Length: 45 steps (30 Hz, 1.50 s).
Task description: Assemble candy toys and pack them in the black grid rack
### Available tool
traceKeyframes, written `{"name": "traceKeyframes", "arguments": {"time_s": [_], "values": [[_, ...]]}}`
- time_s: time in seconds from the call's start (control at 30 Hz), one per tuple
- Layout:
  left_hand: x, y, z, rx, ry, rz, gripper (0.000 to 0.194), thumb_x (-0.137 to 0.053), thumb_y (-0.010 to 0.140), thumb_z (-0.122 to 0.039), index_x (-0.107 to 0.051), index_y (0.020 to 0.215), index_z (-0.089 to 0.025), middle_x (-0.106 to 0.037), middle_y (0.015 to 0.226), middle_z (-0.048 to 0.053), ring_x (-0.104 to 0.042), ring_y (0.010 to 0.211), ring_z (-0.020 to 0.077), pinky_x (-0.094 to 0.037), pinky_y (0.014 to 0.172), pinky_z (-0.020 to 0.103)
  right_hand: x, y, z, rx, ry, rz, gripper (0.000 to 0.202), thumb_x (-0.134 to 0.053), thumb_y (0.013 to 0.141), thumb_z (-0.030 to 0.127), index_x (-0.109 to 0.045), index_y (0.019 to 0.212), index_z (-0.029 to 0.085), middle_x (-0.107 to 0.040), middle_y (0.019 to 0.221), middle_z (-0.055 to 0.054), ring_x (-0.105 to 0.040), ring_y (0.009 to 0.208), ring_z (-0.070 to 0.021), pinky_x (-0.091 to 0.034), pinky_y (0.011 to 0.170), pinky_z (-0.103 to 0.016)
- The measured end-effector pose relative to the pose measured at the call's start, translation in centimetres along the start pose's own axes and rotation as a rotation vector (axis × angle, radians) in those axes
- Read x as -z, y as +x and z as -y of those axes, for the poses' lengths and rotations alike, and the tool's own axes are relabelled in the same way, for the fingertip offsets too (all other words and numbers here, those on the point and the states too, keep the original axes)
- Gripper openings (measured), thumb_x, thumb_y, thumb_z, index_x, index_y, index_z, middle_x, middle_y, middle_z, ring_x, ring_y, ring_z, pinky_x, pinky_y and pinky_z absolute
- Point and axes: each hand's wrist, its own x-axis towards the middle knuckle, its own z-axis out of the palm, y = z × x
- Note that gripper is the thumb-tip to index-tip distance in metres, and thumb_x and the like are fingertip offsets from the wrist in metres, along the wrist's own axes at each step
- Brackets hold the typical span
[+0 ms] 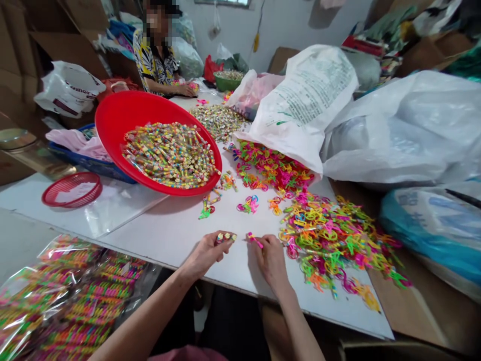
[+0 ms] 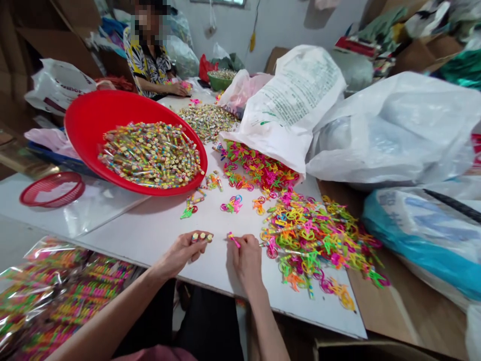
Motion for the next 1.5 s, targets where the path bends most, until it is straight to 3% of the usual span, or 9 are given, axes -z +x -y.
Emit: {"name": "traceKeyframes", "arguments": {"time_s": [0.23, 0.63, 0.77, 0.9, 1.03, 1.13, 1.2, 1.37, 1.5], "values": [[-1.2, -0.8, -0.2, -0.022, -0.048, 0.028, 0.028, -0.066, 0.072, -0.036, -0.063, 0.090, -0.015, -0.063, 0.073, 0.004, -0.042, 0.051, 0.0063, -0.025, 0.043, 0.018, 1.4, -0.2, 3.7, -0.243, 0.534, 0.126, 0.027, -0.051, 0.082, 0.041, -0.060, 0.071, 0.018, -0.055, 0.061, 0.001, -0.051, 0.059, -0.0135, -0.040, 0.056, -0.023], [-0.2, -1.8, -1.4, -0.070, 0.218, 0.124, 0.022, -0.066, 0.071, -0.037, -0.067, 0.073, -0.015, -0.051, 0.054, -0.002, -0.040, 0.049, 0.0085, -0.030, 0.047, 0.020, 0.3, -1.7, 2.3, -0.389, 0.930, 0.356, 0.027, -0.062, 0.073, 0.041, -0.061, 0.062, 0.016, -0.053, 0.052, 0.003, -0.044, 0.048, -0.0092, -0.038, 0.049, -0.021], [-0.9, -2.1, -0.2, -0.234, 0.395, 0.006, 0.014, -0.065, 0.072, -0.032, -0.070, 0.073, -0.018, -0.063, 0.071, 0.003, -0.052, 0.066, 0.0140, -0.038, 0.062, 0.023, -1.6, -2.6, 2.5, -0.403, 0.697, 0.171, 0.025, -0.060, 0.074, 0.039, -0.057, 0.060, 0.018, -0.052, 0.051, 0.003, -0.046, 0.049, -0.0111, -0.037, 0.049, -0.022], [-2.6, -2.4, 0.9, -0.151, 0.372, -0.222, 0.015, -0.064, 0.073, -0.033, -0.069, 0.074, -0.020, -0.062, 0.066, 0.001, -0.052, 0.062, 0.0134, -0.037, 0.059, 0.022, -2.3, -2.4, 3.3, -0.329, 0.494, 0.089, 0.025, -0.055, 0.077, 0.041, -0.057, 0.062, 0.020, -0.055, 0.054, 0.002, -0.049, 0.051, -0.0132, -0.038, 0.049, -0.023], [-2.1, -2.3, 0.0, -0.075, 0.255, -0.136, 0.021, -0.061, 0.075, -0.036, -0.069, 0.082, -0.018, -0.059, 0.060, 0.000, -0.048, 0.055, 0.0112, -0.036, 0.053, 0.021, 4.0, -0.6, 1.2, -0.210, 0.311, 0.134, 0.030, -0.049, 0.078, 0.047, -0.062, 0.067, 0.022, -0.062, 0.062, -0.003, -0.056, 0.058, -0.0180, -0.043, 0.055, -0.028], [0.7, -2.0, -0.3, -0.045, 0.142, -0.248, 0.033, -0.060, 0.075, -0.037, -0.063, 0.101, -0.017, -0.054, 0.060, -0.002, -0.043, 0.049, 0.0083, -0.030, 0.045, 0.019, 10.2, 2.3, -1.4, -0.182, -0.312, -0.158, 0.033, -0.050, 0.076, 0.050, -0.066, 0.078, 0.021, -0.063, 0.071, -0.012, -0.056, 0.065, -0.0257, -0.041, 0.059, -0.037], [2.7, -1.9, 0.1, -0.049, 0.073, -0.343, 0.043, -0.062, 0.074, -0.038, -0.057, 0.110, -0.017, -0.055, 0.065, -0.002, -0.043, 0.050, 0.0074, -0.028, 0.042, 0.018, 11.0, 4.5, -1.2, -0.145, -0.680, -0.301, 0.033, -0.048, 0.079, 0.042, -0.067, 0.084, 0.015, -0.061, 0.081, -0.020, -0.054, 0.079, -0.0317, -0.039, 0.067, -0.043], [4.7, -1.9, 0.4, -0.050, -0.055, -0.423, 0.043, -0.065, 0.069, -0.043, -0.059, 0.099, -0.012, -0.056, 0.067, 0.000, -0.043, 0.050, 0.0064, -0.028, 0.040, 0.017, -1.4, 7.9, 6.3, 0.387, -0.463, 0.109, 0.031, -0.041, 0.081, 0.007, -0.060, 0.102, 0.018, -0.058, 0.106, -0.011, -0.050, 0.095, -0.0234, -0.038, 0.078, -0.034], [6.1, -1.9, -0.5, -0.062, -0.144, -0.511, 0.045, -0.069, 0.065, -0.044, -0.058, 0.095, -0.012, -0.055, 0.065, -0.001, -0.043, 0.049, 0.0058, -0.025, 0.039, 0.017, -9.3, 7.6, 9.2, 0.453, -0.416, 0.207, 0.024, -0.044, 0.082, 0.007, -0.061, 0.092, 0.021, -0.059, 0.099, -0.006, -0.051, 0.088, -0.0182, -0.039, 0.073, -0.027]]}}
